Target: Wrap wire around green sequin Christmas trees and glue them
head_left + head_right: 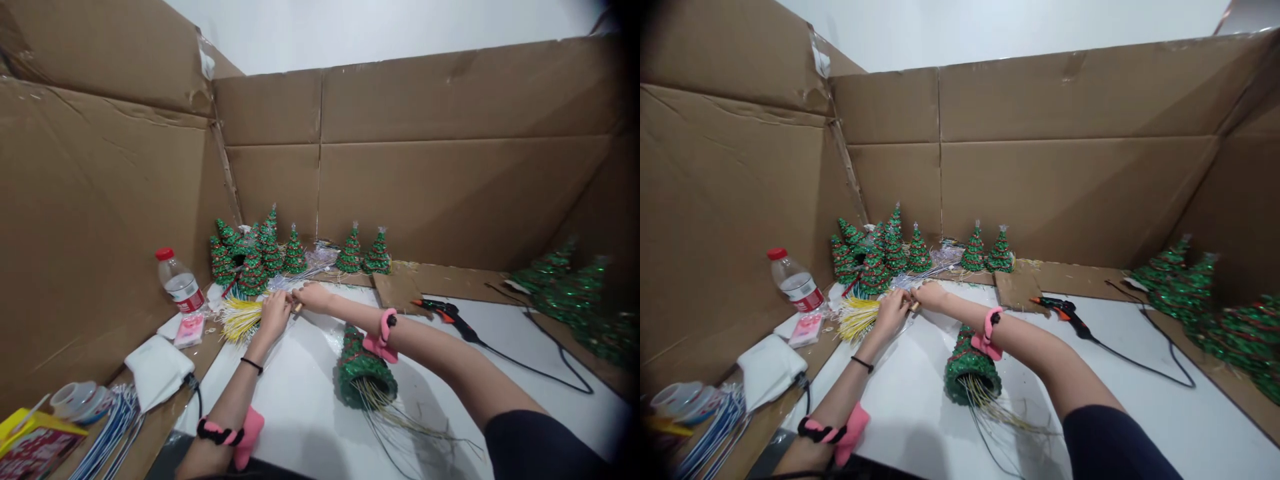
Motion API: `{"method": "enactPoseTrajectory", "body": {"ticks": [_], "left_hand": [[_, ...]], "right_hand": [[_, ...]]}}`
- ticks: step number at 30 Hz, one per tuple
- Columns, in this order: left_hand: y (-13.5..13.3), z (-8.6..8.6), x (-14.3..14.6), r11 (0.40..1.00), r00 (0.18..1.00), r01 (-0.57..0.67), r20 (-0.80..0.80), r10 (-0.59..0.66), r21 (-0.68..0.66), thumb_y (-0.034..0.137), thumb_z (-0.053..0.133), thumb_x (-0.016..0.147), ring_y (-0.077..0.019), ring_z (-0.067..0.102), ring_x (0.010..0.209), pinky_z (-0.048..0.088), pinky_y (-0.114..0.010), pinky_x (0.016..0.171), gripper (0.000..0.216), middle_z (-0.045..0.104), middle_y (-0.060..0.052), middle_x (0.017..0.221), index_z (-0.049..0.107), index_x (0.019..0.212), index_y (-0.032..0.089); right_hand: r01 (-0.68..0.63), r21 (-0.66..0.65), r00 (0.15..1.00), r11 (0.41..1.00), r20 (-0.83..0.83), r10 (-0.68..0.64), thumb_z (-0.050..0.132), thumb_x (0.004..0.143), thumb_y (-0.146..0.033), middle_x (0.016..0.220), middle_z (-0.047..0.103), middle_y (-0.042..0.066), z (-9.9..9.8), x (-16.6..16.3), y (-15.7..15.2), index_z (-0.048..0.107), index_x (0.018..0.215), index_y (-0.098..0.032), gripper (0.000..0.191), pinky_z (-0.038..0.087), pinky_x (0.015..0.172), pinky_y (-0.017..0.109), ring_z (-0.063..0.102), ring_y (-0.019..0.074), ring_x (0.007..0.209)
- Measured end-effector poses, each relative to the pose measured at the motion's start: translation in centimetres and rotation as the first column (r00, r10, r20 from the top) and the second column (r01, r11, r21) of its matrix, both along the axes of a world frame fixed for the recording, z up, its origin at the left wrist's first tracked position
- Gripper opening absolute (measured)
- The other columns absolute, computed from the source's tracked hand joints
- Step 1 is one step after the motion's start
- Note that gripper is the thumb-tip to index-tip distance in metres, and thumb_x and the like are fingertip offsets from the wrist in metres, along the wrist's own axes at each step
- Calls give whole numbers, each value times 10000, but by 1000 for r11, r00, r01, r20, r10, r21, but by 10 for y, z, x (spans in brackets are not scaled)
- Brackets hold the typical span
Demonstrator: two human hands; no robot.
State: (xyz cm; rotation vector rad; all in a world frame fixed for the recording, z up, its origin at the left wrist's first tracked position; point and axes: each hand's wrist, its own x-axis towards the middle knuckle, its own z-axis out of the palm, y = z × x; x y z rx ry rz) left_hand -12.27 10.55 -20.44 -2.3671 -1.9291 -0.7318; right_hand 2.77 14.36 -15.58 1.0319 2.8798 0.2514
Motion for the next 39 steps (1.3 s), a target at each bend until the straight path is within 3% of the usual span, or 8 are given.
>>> {"method": "enactPoseTrajectory", "body": {"ticks": [5,13,18,24,26,29,33,39], "left_hand": [[4,-7,-3,1000,1000,-4,-6,3,-27,256,517,825,-258,496,1014,351,-355,846,168,582,-82,1027,530,970,173],[7,-14,-6,999,999,13,-32,-14,-32,205,462,853,-258,479,1009,352,-360,831,127,562,-96,1047,526,959,177],[5,-15,-9,999,998,38,-44,-38,-3,248,461,871,-253,494,1002,355,-353,846,112,567,-81,1024,537,928,189],[5,-19,-9,998,998,50,-43,-49,27,251,456,870,-254,502,1006,367,-348,850,122,570,-82,1026,537,936,187],[6,-20,-9,998,998,51,-39,-50,29,249,455,863,-260,509,994,373,-355,849,127,575,-87,1013,539,933,183],[8,-20,-10,998,998,55,-29,-55,29,261,452,849,-276,515,973,382,-376,845,144,581,-96,983,545,920,177],[8,-16,-12,996,996,87,-8,-87,35,271,422,843,-263,524,964,393,-377,852,183,597,-83,972,556,927,179],[2,0,1,993,995,101,-22,-100,64,275,365,854,-280,508,970,383,-426,867,278,615,-116,995,602,935,154]], "right_hand": [[-103,16,991,995,89,101,417,903,-245,887,681,127,-4,-3,5,507,1153,-172,276,435,697,318,628,249,836],[-241,36,965,970,119,235,424,881,-270,885,672,105,13,2,10,580,1042,-187,238,377,646,293,596,224,798],[-223,77,973,972,83,217,465,785,-140,834,649,113,21,40,9,618,896,-153,190,343,655,295,545,229,833],[-31,133,997,991,-67,40,468,710,-91,819,629,92,47,143,-15,603,793,-157,171,319,699,284,493,201,809],[116,165,983,980,-158,-90,450,715,-102,794,615,97,60,180,-34,583,757,-153,148,309,684,285,471,201,770],[373,186,902,909,-302,-308,403,742,-106,777,604,106,70,222,-73,556,762,-149,159,292,655,286,452,211,761],[596,88,759,798,-387,-524,331,866,-199,784,616,88,43,245,-137,557,786,-167,242,289,614,267,483,205,762],[663,-158,669,732,-314,-674,402,803,-127,756,636,35,-24,251,-204,631,803,-203,241,309,608,240,541,175,762]]}}
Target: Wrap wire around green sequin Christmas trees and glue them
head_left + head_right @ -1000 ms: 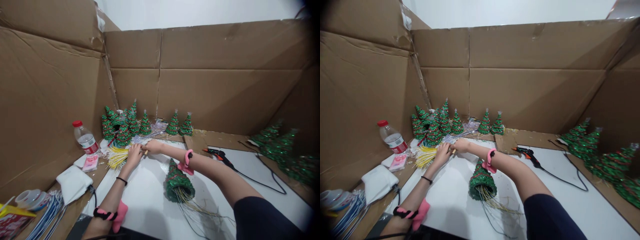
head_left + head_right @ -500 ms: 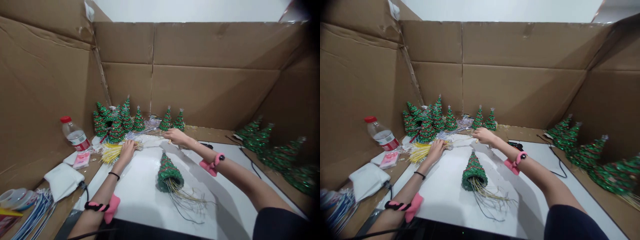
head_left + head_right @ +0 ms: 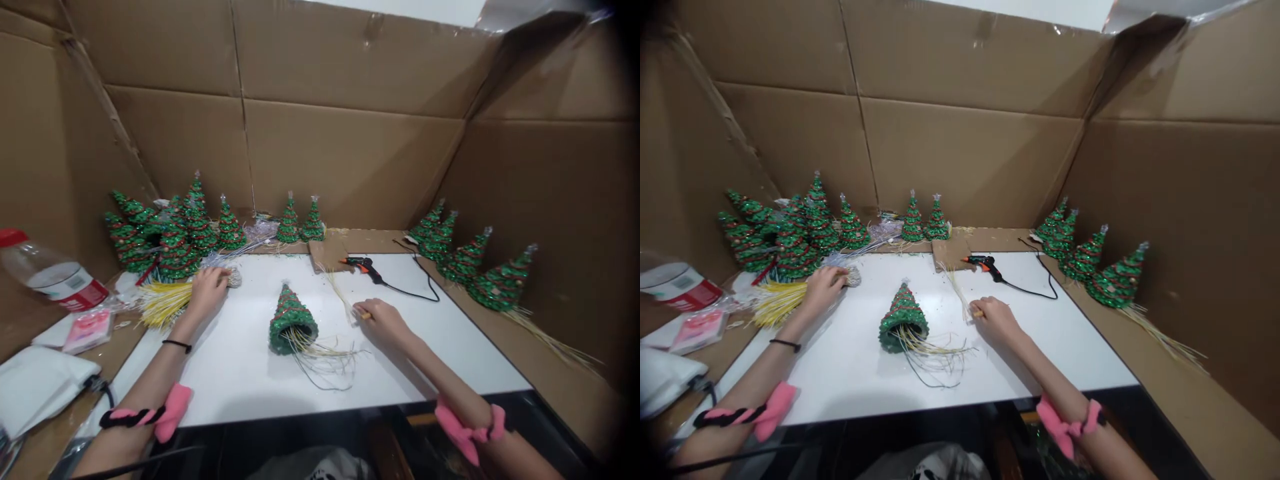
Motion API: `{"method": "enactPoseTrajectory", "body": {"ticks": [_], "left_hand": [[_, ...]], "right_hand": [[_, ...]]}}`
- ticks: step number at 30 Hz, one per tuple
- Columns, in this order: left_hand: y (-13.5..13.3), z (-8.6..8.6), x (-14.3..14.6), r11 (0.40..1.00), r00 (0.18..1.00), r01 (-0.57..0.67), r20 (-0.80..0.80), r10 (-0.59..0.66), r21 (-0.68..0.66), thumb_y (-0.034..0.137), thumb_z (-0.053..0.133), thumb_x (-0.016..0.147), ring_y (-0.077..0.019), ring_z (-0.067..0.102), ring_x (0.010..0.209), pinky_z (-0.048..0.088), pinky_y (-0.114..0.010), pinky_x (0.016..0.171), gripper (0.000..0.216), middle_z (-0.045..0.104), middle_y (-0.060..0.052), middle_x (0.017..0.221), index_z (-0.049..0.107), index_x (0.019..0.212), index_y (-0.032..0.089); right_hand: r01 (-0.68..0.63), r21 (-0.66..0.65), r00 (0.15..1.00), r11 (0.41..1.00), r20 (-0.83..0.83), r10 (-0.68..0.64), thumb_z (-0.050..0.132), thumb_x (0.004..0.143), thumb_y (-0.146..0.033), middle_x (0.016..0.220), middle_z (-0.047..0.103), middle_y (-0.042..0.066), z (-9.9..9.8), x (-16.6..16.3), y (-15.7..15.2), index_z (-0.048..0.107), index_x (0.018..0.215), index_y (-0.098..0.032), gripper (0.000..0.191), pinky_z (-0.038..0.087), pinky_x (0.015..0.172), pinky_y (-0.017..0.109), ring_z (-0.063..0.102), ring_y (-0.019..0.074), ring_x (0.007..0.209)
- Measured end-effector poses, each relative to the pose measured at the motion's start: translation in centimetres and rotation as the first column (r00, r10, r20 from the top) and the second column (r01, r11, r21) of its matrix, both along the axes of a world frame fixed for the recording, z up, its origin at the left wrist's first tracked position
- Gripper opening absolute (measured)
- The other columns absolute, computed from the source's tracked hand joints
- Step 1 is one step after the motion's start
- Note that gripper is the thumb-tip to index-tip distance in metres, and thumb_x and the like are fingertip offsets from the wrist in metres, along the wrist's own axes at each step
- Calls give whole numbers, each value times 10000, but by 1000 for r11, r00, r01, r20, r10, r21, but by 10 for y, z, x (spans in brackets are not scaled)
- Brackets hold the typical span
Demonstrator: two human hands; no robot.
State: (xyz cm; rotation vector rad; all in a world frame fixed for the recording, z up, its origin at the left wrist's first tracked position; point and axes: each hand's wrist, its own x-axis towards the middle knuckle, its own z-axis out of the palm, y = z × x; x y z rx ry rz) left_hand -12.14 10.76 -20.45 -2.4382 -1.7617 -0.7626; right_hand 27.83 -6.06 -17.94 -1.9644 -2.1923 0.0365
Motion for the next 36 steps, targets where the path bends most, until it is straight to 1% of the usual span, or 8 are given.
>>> {"method": "enactPoseTrajectory", "body": {"ticks": [6,10,13,16,21,26,30,36], "left_hand": [[-16,51,46,968,966,249,-77,-247,20,306,393,873,-236,459,1089,339,-378,951,258,615,-46,1075,602,995,217],[-38,106,79,857,853,510,-168,-493,72,339,391,899,-222,477,1086,321,-389,972,273,620,-42,1086,591,1037,215],[-57,144,97,811,819,572,-135,-558,121,341,382,916,-194,515,1048,352,-364,946,286,622,-42,1093,576,1076,204],[-75,169,104,778,796,604,-71,-602,174,340,394,919,-182,532,1052,375,-340,932,288,622,-49,1111,560,1100,190],[-93,179,98,780,788,603,27,-615,169,343,428,909,-171,553,1035,401,-307,906,251,635,-15,1096,557,1093,232],[-94,175,90,791,796,591,48,-604,155,350,433,907,-169,555,1025,407,-308,903,240,636,-11,1087,562,1076,240],[-91,175,85,802,817,569,-14,-576,182,343,420,911,-180,544,1034,396,-333,913,246,638,-23,1075,561,1074,224],[-89,177,77,813,827,548,20,-562,197,354,398,915,-184,558,1020,414,-335,898,273,639,-31,1075,566,1080,215]], "right_hand": [[37,-90,998,995,-56,-42,422,783,-100,871,658,51,0,21,2,631,870,-206,250,309,641,247,542,193,871],[31,-157,995,987,-90,-45,534,795,-276,808,650,47,-3,24,-6,614,799,-202,109,310,591,234,564,187,782],[45,-164,991,985,-119,-65,495,806,-220,826,643,36,-11,21,-17,583,805,-197,91,324,607,225,567,162,774],[88,-158,985,983,-132,-109,448,820,-191,855,640,40,-17,17,-25,562,802,-191,116,330,623,227,569,158,786],[177,-167,974,970,-110,-197,462,793,-160,858,636,57,-16,21,-23,551,807,-179,92,327,608,231,571,166,761],[258,-131,960,957,-72,-269,413,814,-138,864,619,98,3,43,1,545,859,-163,142,310,604,250,559,203,803],[176,-181,979,967,-74,-192,522,787,-220,853,608,63,1,50,2,551,910,-191,130,322,582,242,556,191,745],[149,-159,984,976,-76,-163,359,815,-110,883,569,70,-13,48,-13,523,813,-184,180,380,677,261,543,185,817]]}}
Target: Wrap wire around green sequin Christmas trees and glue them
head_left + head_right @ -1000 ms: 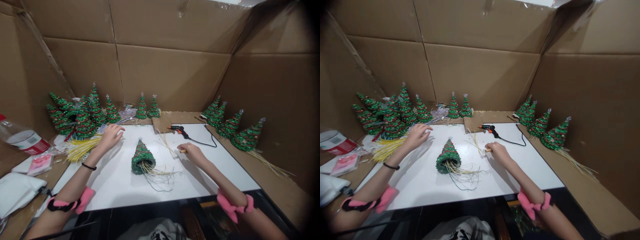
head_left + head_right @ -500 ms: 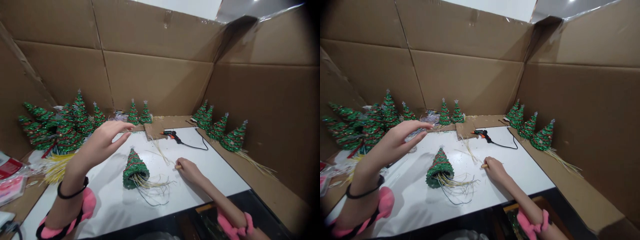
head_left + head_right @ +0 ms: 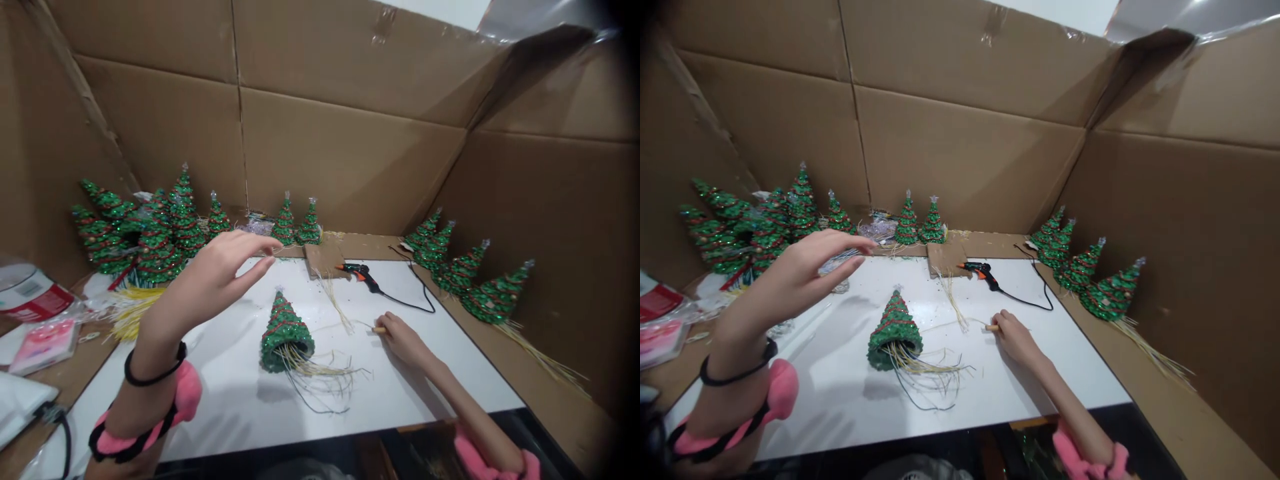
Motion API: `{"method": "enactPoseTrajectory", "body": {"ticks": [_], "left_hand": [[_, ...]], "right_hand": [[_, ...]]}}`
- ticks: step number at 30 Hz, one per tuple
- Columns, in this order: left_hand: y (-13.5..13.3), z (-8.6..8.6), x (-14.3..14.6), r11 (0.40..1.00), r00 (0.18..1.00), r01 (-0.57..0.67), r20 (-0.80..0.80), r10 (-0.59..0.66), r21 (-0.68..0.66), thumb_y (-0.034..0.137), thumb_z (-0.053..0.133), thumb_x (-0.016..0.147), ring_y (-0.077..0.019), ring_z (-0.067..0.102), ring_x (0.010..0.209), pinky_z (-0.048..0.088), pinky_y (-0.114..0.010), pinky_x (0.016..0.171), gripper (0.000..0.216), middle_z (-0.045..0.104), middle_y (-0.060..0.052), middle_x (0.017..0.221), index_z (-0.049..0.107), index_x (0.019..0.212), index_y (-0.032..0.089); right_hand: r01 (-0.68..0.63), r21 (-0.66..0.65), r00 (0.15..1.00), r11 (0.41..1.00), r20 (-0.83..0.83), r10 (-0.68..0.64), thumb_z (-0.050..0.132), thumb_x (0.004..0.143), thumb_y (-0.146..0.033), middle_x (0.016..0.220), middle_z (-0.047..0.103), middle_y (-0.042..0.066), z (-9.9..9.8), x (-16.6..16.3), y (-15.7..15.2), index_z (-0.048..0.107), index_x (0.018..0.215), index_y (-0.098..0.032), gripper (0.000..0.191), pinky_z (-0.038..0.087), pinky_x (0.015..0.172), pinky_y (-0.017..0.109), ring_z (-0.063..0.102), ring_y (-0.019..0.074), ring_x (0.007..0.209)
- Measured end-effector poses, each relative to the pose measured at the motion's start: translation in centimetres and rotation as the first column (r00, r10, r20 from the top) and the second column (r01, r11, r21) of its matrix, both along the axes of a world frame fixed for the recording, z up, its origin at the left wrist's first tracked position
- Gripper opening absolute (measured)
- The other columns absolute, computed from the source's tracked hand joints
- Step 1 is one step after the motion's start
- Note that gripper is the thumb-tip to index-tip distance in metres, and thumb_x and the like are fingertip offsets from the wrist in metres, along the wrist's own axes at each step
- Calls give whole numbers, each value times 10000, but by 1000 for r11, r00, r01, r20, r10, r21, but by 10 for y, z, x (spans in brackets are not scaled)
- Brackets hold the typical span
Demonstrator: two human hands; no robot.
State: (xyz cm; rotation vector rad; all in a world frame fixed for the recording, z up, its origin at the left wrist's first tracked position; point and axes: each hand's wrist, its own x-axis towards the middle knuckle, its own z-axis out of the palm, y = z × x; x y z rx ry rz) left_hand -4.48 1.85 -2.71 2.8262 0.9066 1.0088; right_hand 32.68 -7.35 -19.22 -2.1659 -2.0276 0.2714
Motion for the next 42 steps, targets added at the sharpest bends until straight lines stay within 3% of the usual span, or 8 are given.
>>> {"method": "enactPoseTrajectory", "body": {"ticks": [12,16,18,21,25,27,30,42], "left_hand": [[-4,1,-5,1000,1000,-11,-3,11,-26,367,379,918,-179,564,1026,425,-329,899,302,641,-26,1076,574,1088,211],[-5,1,-2,999,999,-13,32,14,-36,345,401,917,-169,557,1026,417,-314,908,276,638,-20,1065,573,1077,199],[-8,0,6,1000,997,-10,73,12,-28,332,402,919,-173,539,1048,406,-330,930,269,626,-22,1084,567,1084,198],[-14,-6,26,999,992,-41,125,37,29,326,417,910,-208,416,1213,311,-410,1040,305,545,-33,1244,514,1173,207],[-24,-16,46,996,985,-65,153,74,-61,359,434,897,-251,394,1230,316,-450,1019,353,532,-64,1261,492,1209,206],[-27,-18,49,940,986,40,168,19,-339,389,372,921,-202,562,974,440,-362,844,313,641,-42,991,537,1122,215],[-29,-15,45,729,970,187,243,-29,-659,447,330,925,-131,540,647,420,-247,598,320,578,22,685,553,966,221],[-34,-12,46,561,920,316,391,15,-765,416,422,906,-94,434,651,332,-197,584,237,487,37,701,514,836,210]], "right_hand": [[-1,88,998,996,-63,6,403,770,-129,797,607,63,-8,-10,19,538,727,-179,151,396,651,252,571,183,756],[176,269,984,947,-64,-165,346,776,-97,780,611,89,42,-5,28,519,867,-156,204,372,623,282,557,209,717],[214,506,977,836,-97,-191,389,793,-121,802,607,78,80,-18,31,509,884,-171,159,372,638,282,550,203,730],[-41,686,990,727,-73,125,468,808,-129,780,594,39,126,-62,33,519,836,-193,87,386,632,262,545,172,722],[-384,680,847,624,-10,532,503,855,-126,764,565,5,141,-124,34,525,958,-208,133,415,625,243,533,130,696],[-420,725,764,546,-43,644,506,869,-122,803,575,0,136,-142,37,490,1046,-218,201,431,630,237,540,115,703],[-390,785,677,482,-110,727,517,874,-132,820,574,-2,130,-149,44,463,1080,-227,233,446,617,232,544,109,703],[-231,861,563,454,-262,784,618,827,-216,723,614,-6,135,-148,48,586,844,-197,41,408,602,250,510,113,655]]}}
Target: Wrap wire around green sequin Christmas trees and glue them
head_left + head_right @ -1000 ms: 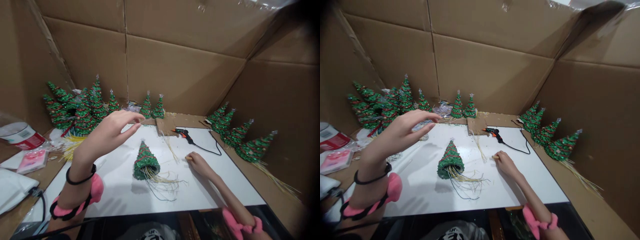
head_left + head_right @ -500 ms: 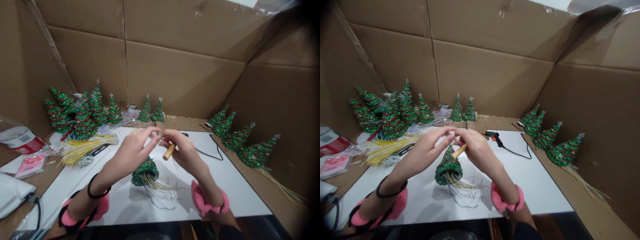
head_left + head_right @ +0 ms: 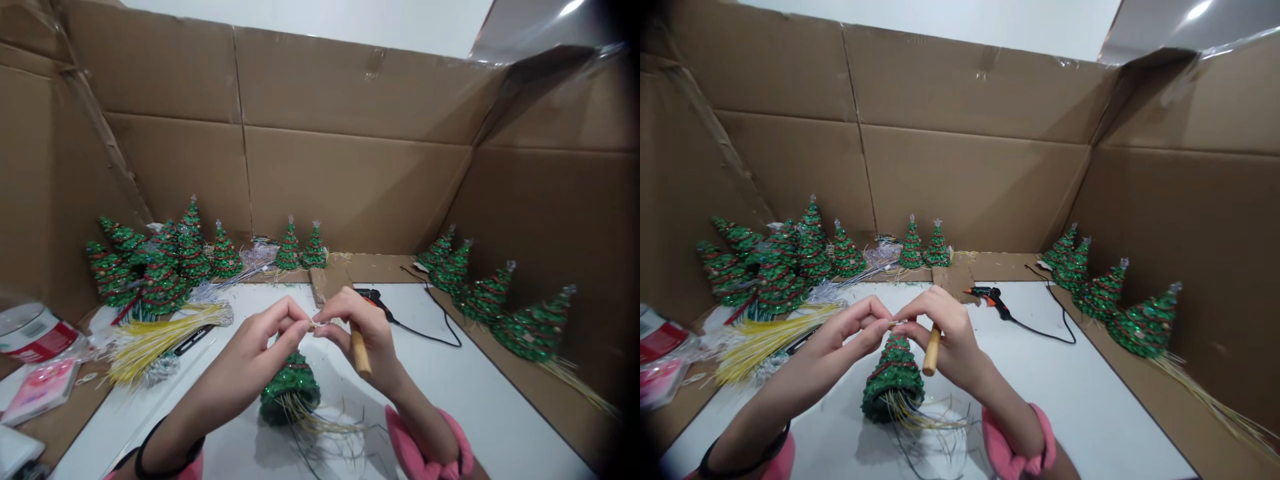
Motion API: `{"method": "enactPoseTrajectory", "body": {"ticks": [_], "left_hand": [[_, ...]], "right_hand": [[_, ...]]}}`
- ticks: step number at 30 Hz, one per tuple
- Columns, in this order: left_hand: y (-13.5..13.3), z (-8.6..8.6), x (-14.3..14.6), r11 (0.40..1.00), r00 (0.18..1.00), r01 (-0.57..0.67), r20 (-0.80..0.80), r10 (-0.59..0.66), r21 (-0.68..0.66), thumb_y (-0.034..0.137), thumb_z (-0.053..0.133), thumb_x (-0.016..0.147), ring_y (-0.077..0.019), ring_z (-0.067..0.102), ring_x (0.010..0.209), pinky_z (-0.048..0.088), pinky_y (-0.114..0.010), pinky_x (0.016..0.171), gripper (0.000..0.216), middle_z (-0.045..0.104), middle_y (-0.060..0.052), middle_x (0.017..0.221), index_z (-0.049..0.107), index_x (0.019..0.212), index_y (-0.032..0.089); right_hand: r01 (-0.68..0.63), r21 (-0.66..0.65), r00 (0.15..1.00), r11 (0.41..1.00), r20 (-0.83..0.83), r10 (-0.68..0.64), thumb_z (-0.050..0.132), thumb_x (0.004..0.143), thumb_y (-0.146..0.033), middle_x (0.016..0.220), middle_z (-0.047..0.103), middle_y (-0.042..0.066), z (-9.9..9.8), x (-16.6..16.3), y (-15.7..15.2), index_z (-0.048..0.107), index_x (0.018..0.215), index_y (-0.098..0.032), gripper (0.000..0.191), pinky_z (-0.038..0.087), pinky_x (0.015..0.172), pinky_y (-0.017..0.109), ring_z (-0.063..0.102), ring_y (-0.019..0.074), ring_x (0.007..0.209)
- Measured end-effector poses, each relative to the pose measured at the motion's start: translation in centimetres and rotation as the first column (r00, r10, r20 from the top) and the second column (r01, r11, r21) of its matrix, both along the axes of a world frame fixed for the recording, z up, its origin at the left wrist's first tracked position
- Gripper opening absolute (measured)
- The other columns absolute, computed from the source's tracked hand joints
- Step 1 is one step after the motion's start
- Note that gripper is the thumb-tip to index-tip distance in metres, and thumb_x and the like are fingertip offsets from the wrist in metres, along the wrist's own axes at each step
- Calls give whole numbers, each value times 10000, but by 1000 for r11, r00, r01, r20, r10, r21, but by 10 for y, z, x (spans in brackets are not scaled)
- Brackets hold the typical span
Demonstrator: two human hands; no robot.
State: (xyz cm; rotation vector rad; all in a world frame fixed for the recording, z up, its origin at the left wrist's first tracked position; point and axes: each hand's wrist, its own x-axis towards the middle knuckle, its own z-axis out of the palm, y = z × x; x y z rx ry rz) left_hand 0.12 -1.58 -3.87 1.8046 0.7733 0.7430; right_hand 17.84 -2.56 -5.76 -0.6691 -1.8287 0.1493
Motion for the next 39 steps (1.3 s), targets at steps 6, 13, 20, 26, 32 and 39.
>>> {"method": "enactPoseTrajectory", "body": {"ticks": [6,13,20,26,32,39], "left_hand": [[5,-2,0,999,999,51,-7,-51,18,390,438,906,-85,418,620,322,-195,562,215,454,47,670,511,817,208],[12,2,-2,971,998,46,-43,-36,236,314,527,873,-86,493,708,368,-200,658,160,547,39,736,571,770,199],[16,-6,5,977,996,-71,64,60,201,319,544,861,-81,496,673,377,-202,645,210,526,52,672,511,702,186],[18,-9,16,977,995,-73,74,60,199,294,541,863,-82,503,704,380,-207,682,186,540,53,696,499,715,188],[25,-3,0,988,989,101,-118,-86,121,346,520,869,-96,518,693,390,-209,630,203,556,34,708,552,750,185],[37,0,-10,983,979,83,-198,-50,165,330,513,867,-101,506,685,391,-215,648,215,567,20,711,560,729,172]], "right_hand": [[-90,-174,990,981,-124,68,648,803,-225,676,595,-15,2,2,-3,602,780,-191,61,394,536,225,514,96,601],[-279,-360,934,890,-315,166,618,813,-214,587,550,-42,1,2,-4,565,716,-173,118,384,504,200,504,67,537],[-336,-361,837,870,-538,99,604,830,-273,729,563,-26,-3,-7,7,581,838,-212,65,417,605,223,517,85,654],[-284,-377,838,882,-544,37,506,894,-306,791,631,5,-7,-18,4,651,933,-255,159,427,650,266,526,117,707],[-164,-253,730,954,-682,-55,513,886,-302,651,593,-29,4,1,10,580,1139,-285,262,350,485,221,383,79,493],[202,-171,606,964,-752,-260,520,846,-326,690,584,-21,19,39,19,586,1057,-276,227,276,443,234,321,78,451]]}}
